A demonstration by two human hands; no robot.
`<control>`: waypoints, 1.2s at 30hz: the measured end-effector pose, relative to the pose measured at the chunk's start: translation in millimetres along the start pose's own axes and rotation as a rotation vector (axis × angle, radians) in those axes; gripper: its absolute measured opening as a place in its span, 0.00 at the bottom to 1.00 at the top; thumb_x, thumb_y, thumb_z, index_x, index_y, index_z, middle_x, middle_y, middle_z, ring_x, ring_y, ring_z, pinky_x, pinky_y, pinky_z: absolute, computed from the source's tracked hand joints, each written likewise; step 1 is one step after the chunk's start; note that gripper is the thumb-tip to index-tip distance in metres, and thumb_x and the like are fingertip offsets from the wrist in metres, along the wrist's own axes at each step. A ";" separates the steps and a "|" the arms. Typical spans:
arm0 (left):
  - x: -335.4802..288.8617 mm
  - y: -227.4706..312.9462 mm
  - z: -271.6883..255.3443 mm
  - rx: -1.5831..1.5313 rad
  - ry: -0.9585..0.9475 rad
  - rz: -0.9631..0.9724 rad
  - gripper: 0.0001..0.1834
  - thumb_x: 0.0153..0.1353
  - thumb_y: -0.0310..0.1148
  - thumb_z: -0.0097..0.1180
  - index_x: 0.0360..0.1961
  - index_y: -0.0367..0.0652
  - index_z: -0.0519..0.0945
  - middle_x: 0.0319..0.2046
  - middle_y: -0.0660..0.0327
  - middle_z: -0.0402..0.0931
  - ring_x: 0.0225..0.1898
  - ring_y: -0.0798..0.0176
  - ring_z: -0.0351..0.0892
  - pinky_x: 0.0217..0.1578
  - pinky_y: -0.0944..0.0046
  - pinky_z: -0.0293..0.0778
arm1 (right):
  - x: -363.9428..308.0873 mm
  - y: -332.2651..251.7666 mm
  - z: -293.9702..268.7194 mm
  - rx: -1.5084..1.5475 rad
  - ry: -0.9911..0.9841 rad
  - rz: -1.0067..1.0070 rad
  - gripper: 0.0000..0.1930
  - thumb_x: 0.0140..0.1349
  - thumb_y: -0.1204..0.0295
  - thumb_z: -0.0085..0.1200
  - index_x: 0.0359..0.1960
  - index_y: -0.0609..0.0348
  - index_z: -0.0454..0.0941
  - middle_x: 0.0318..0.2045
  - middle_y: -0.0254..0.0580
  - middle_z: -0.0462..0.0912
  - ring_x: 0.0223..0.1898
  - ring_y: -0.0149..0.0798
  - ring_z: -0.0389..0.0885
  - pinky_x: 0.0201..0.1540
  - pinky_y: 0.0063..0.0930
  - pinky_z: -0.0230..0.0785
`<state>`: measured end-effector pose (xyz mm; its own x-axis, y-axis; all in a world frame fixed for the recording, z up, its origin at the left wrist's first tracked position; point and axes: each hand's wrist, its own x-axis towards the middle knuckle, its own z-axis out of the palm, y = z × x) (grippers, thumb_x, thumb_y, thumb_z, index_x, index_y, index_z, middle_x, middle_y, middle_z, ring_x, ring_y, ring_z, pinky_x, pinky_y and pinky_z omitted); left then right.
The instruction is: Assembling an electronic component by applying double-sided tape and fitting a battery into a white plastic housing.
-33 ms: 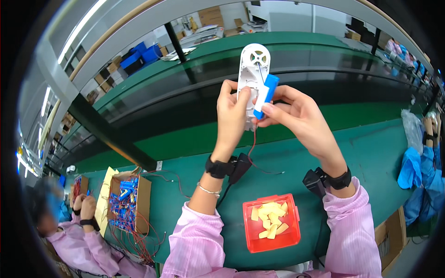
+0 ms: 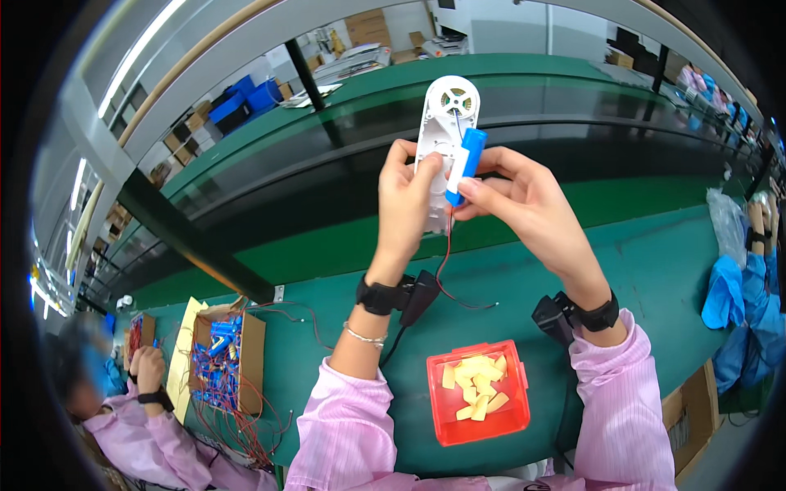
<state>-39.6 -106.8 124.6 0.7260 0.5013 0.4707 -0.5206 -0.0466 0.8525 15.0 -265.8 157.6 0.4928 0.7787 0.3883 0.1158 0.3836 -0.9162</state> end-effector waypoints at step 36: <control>-25.9 18.0 30.1 -0.374 -0.028 -0.036 0.37 0.72 0.62 0.23 0.65 0.42 0.62 0.51 0.51 0.75 0.50 0.59 0.75 0.51 0.59 0.73 | -5.7 17.5 21.4 -0.503 0.249 -0.328 0.13 0.59 0.78 0.59 0.44 0.71 0.78 0.35 0.50 0.83 0.34 0.39 0.85 0.39 0.29 0.77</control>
<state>-54.3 -146.6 134.5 0.7561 0.4731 0.4522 -0.6189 0.2923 0.7290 -4.2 -252.9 141.5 0.5411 0.4991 0.6768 0.6543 0.2558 -0.7117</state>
